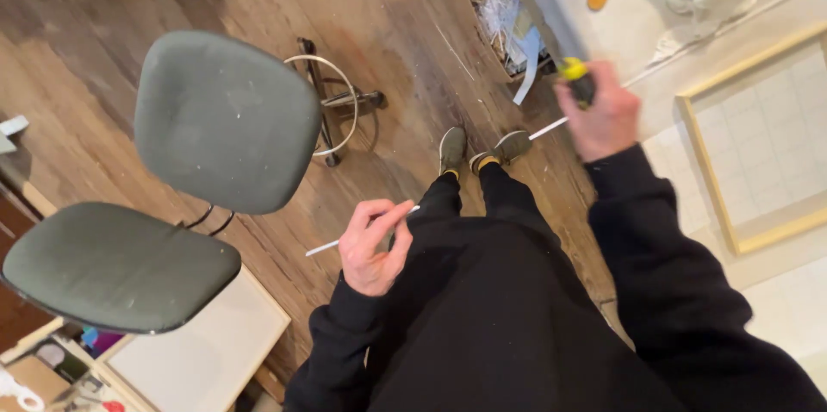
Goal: Cutting a plastic spacer strip to the correct length for a picture frame.
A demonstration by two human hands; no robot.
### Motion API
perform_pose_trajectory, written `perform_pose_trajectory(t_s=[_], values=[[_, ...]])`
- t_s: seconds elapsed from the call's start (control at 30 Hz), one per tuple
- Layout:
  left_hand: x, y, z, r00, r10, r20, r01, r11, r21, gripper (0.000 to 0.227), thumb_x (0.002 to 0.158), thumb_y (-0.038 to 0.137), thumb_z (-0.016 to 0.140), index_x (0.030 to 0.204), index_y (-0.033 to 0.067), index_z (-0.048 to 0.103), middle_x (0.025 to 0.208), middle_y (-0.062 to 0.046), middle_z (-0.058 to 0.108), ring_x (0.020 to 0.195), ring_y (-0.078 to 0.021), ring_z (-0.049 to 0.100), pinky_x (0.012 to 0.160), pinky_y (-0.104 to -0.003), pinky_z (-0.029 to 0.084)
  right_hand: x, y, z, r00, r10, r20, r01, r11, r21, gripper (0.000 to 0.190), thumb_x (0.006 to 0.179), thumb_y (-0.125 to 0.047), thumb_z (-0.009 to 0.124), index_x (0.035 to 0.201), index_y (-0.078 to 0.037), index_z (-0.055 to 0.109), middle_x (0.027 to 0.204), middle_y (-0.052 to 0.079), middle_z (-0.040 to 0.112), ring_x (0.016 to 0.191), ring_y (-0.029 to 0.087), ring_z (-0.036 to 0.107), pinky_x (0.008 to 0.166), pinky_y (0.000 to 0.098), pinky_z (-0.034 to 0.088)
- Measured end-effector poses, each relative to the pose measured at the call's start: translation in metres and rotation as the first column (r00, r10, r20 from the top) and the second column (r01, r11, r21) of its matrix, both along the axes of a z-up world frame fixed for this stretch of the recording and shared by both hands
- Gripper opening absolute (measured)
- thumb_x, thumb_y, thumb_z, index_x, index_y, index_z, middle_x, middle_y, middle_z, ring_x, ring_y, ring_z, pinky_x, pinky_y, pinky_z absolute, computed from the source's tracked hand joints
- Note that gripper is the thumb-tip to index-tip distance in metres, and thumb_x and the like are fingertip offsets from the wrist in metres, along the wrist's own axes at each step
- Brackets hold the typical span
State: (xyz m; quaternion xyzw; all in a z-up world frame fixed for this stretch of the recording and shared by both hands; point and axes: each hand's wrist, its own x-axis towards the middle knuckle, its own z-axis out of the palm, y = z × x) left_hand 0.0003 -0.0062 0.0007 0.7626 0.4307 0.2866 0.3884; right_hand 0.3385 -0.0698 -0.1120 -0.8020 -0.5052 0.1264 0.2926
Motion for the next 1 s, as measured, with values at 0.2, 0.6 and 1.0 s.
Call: perform_pose_trajectory(t_s=[0.2,0.6,1.0], values=[[0.014,0.005,0.001,0.997,0.032,0.067,-0.026,0.996,-0.083,0.030,0.085,-0.009,0.073,0.112,0.0028,0.074,0.099,-0.009,0.062,0.086,-0.0201,0.065,0.077,-0.029,0.054,0.000,-0.041,0.038,0.961,-0.174,-0.213,0.187,0.981,0.044,0.031,0.104,-0.010,0.086,0.108,0.001,0.057,0.090,0.009,0.072,0.084,0.021,0.069,0.078,0.0349,0.056],[0.093,0.026,0.033,0.893,-0.067,0.445,0.298,0.828,-0.474,0.024,0.099,-0.003,0.068,0.122,0.0003,0.072,0.111,-0.006,0.066,0.095,-0.0104,0.061,0.085,-0.023,0.049,-0.069,-0.095,0.148,0.664,-0.054,-0.746,0.183,0.979,0.092,0.037,0.107,-0.008,0.049,0.143,0.000,0.041,0.104,0.010,0.064,0.082,0.015,0.065,0.076,0.0285,0.055],[0.117,0.000,0.088,0.751,-0.270,0.603,0.571,0.725,-0.385,0.022,0.101,-0.005,0.071,0.121,0.0021,0.073,0.114,-0.009,0.066,0.103,-0.0152,0.064,0.093,-0.026,0.053,-0.074,-0.078,0.226,0.903,0.062,-0.425,0.051,0.967,0.248,0.014,0.102,0.001,0.061,0.115,-0.004,0.059,0.103,0.011,0.075,0.078,0.017,0.074,0.071,0.0287,0.061]])
